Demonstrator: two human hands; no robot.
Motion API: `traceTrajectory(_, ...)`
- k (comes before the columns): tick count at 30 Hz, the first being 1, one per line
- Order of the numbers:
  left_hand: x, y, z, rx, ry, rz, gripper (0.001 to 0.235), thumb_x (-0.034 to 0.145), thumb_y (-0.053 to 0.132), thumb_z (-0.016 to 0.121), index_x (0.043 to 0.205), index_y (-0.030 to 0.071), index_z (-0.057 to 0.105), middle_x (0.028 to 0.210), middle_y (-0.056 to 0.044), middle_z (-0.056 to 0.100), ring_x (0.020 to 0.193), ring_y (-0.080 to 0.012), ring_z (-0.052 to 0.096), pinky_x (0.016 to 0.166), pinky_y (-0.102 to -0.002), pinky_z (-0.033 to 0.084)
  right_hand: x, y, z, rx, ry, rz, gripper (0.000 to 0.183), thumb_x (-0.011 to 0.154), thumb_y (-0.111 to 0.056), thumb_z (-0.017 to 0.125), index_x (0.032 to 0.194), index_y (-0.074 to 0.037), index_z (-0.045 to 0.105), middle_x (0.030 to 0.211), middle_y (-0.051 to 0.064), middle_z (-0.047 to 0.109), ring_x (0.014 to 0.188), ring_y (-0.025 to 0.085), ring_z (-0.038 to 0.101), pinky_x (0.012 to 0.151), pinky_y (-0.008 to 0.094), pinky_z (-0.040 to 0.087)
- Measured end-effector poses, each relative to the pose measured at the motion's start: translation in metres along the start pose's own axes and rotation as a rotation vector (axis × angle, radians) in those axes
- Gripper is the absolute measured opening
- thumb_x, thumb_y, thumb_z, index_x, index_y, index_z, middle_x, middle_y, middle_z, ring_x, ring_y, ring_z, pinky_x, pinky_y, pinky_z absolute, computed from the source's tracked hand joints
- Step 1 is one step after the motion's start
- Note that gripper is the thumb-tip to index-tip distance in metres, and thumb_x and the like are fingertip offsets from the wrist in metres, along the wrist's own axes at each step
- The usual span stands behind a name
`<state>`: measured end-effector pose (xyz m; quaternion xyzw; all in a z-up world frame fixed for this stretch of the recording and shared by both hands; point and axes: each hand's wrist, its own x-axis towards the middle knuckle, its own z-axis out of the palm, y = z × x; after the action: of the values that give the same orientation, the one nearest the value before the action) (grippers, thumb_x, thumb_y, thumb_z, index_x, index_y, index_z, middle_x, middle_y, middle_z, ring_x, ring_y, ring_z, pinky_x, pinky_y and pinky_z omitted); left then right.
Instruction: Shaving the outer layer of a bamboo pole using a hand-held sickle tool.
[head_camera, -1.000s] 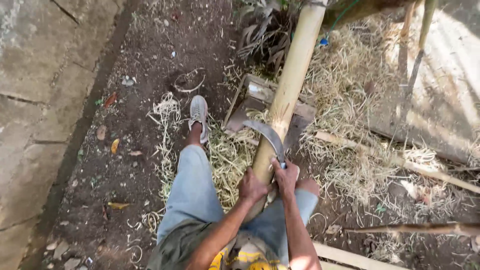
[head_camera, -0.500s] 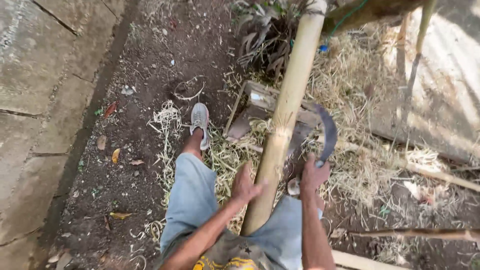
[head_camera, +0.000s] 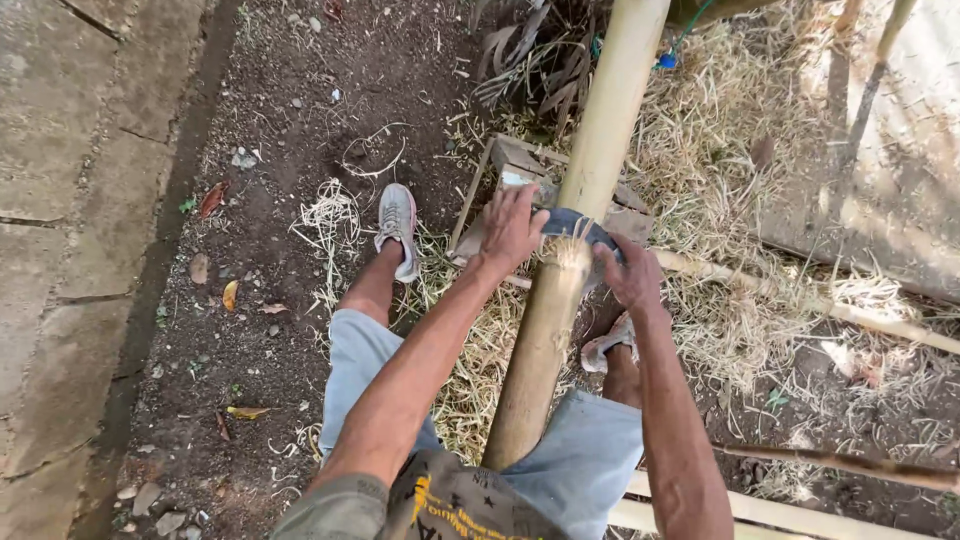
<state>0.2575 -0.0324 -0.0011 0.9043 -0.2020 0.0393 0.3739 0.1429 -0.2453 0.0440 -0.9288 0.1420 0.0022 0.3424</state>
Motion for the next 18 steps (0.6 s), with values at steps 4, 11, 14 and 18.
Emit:
traceTrajectory(4,-0.004,0.005,-0.001,-0.157,-0.398,-0.339,0.021,0.097,0.024,0.067,0.105,0.005,0.07,0.099,-0.013,0.072,0.093,-0.0262,0.062,0.087,-0.046,0.049,0.017,0.005,-0.004,-0.019,-0.044,-0.043,0.046,0.095,-0.051,0.066,0.115,-0.012,0.077,0.075,0.009,0.071,0.068,0.024,0.069,0.067,0.042,0.052)
traceTrajectory(11,-0.017,-0.004,0.02,-0.358,-0.145,-0.404,0.023,0.092,0.026,0.07,0.098,0.004,0.068,0.089,-0.01,0.069,0.083,-0.0237,0.063,0.08,-0.045,0.052,0.009,0.016,0.012,-0.196,0.064,0.11,0.051,0.089,-0.06,0.071,0.103,-0.011,0.076,0.07,0.008,0.069,0.063,0.024,0.066,0.064,0.042,0.051)
traceTrajectory(14,-0.087,0.012,-0.013,-0.439,-0.209,-0.418,0.02,0.095,0.025,0.067,0.101,0.006,0.07,0.092,-0.009,0.071,0.085,-0.0224,0.063,0.082,-0.044,0.051,-0.073,0.031,0.043,-0.233,0.081,0.137,0.05,0.093,-0.057,0.069,0.116,-0.013,0.075,0.071,0.009,0.069,0.06,0.026,0.064,0.06,0.042,0.05)
traceTrajectory(18,-0.143,0.031,-0.044,-0.454,-0.192,-0.398,0.021,0.093,0.025,0.066,0.105,0.009,0.072,0.091,-0.006,0.07,0.08,-0.0199,0.063,0.082,-0.042,0.05,-0.147,0.02,0.06,-0.078,0.284,-0.005,0.044,0.09,-0.05,0.074,0.107,-0.01,0.074,0.079,0.015,0.071,0.071,0.03,0.07,0.066,0.04,0.054)
